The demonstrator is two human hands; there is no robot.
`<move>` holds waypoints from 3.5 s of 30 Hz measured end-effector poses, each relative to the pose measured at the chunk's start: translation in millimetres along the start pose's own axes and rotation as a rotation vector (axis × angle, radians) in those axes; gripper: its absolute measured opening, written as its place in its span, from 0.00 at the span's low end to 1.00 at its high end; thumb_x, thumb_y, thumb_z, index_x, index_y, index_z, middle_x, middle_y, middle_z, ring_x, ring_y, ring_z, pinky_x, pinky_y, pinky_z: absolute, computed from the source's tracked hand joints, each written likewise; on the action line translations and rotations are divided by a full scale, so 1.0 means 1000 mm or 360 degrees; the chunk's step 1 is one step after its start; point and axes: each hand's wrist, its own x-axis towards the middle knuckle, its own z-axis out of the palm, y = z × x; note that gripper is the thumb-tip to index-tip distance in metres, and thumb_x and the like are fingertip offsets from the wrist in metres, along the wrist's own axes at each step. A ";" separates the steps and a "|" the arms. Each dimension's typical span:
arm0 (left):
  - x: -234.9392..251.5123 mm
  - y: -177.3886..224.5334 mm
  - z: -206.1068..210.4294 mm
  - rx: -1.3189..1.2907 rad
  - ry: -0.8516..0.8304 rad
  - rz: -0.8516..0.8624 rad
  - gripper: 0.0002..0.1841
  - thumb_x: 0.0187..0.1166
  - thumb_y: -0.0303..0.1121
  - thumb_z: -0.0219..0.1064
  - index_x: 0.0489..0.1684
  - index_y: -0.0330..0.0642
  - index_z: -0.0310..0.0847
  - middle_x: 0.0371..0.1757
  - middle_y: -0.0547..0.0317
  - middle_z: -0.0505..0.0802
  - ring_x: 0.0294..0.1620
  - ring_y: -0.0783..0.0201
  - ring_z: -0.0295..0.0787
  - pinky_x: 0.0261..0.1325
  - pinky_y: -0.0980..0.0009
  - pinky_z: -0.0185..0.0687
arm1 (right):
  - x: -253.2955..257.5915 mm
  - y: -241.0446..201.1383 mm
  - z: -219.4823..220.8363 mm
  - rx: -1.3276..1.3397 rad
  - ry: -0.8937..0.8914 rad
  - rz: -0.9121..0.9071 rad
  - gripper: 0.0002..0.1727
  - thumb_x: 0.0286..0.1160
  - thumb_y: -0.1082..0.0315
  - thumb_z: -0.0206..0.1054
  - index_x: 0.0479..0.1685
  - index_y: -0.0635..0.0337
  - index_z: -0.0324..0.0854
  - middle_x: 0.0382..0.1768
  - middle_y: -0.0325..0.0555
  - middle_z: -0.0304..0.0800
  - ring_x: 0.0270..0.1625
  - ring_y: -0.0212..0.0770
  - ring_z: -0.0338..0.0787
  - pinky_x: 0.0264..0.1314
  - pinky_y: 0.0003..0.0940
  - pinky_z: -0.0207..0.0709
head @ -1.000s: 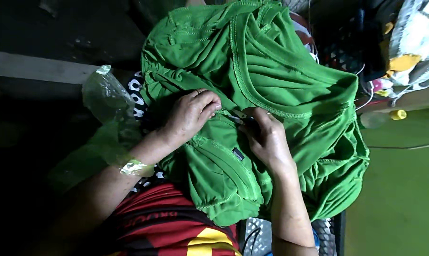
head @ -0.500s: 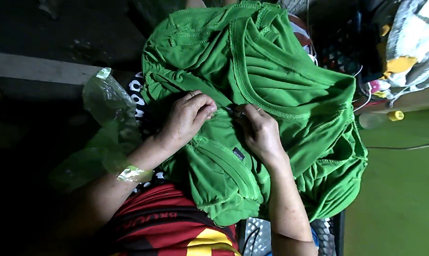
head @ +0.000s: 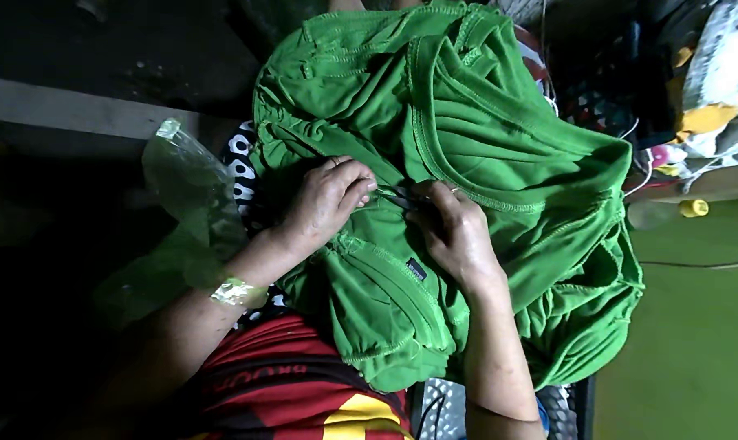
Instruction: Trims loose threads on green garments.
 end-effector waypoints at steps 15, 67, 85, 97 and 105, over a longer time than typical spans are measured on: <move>-0.001 -0.002 -0.020 -0.0674 0.0270 -0.0395 0.08 0.89 0.30 0.57 0.48 0.34 0.78 0.33 0.72 0.88 0.34 0.83 0.87 0.45 0.82 0.87 | 0.003 0.009 -0.001 0.0352 0.0020 0.0117 0.14 0.82 0.71 0.64 0.62 0.66 0.80 0.43 0.49 0.89 0.37 0.34 0.88 0.42 0.30 0.83; -0.006 -0.006 -0.028 -0.0657 0.0021 -0.0498 0.07 0.88 0.31 0.59 0.44 0.38 0.80 0.31 0.69 0.88 0.31 0.80 0.87 0.40 0.82 0.86 | 0.057 -0.004 -0.007 0.0101 -0.0532 -0.0190 0.13 0.73 0.71 0.70 0.55 0.61 0.87 0.41 0.54 0.92 0.43 0.55 0.93 0.47 0.59 0.84; -0.017 -0.014 -0.054 -0.1144 0.0131 -0.0604 0.10 0.89 0.30 0.53 0.37 0.53 0.76 0.24 0.78 0.83 0.23 0.83 0.77 0.30 0.88 0.74 | 0.098 0.087 -0.049 0.1502 0.0358 0.0334 0.12 0.92 0.66 0.46 0.64 0.57 0.68 0.52 0.34 0.89 0.28 0.24 0.85 0.32 0.20 0.82; -0.034 0.011 -0.040 -0.0145 -0.0085 -0.0343 0.08 0.82 0.33 0.66 0.43 0.38 0.87 0.40 0.59 0.91 0.40 0.76 0.86 0.47 0.77 0.84 | 0.040 -0.013 -0.059 0.0245 -0.0243 -0.0166 0.17 0.69 0.70 0.75 0.55 0.67 0.83 0.48 0.49 0.87 0.38 0.35 0.85 0.39 0.32 0.81; -0.020 0.018 -0.016 0.0318 0.0115 -0.0074 0.19 0.69 0.39 0.78 0.47 0.31 0.85 0.46 0.36 0.89 0.38 0.53 0.86 0.41 0.64 0.81 | 0.019 -0.009 -0.036 -0.0044 -0.0320 -0.0084 0.08 0.66 0.77 0.71 0.43 0.68 0.87 0.44 0.57 0.86 0.36 0.49 0.88 0.35 0.46 0.82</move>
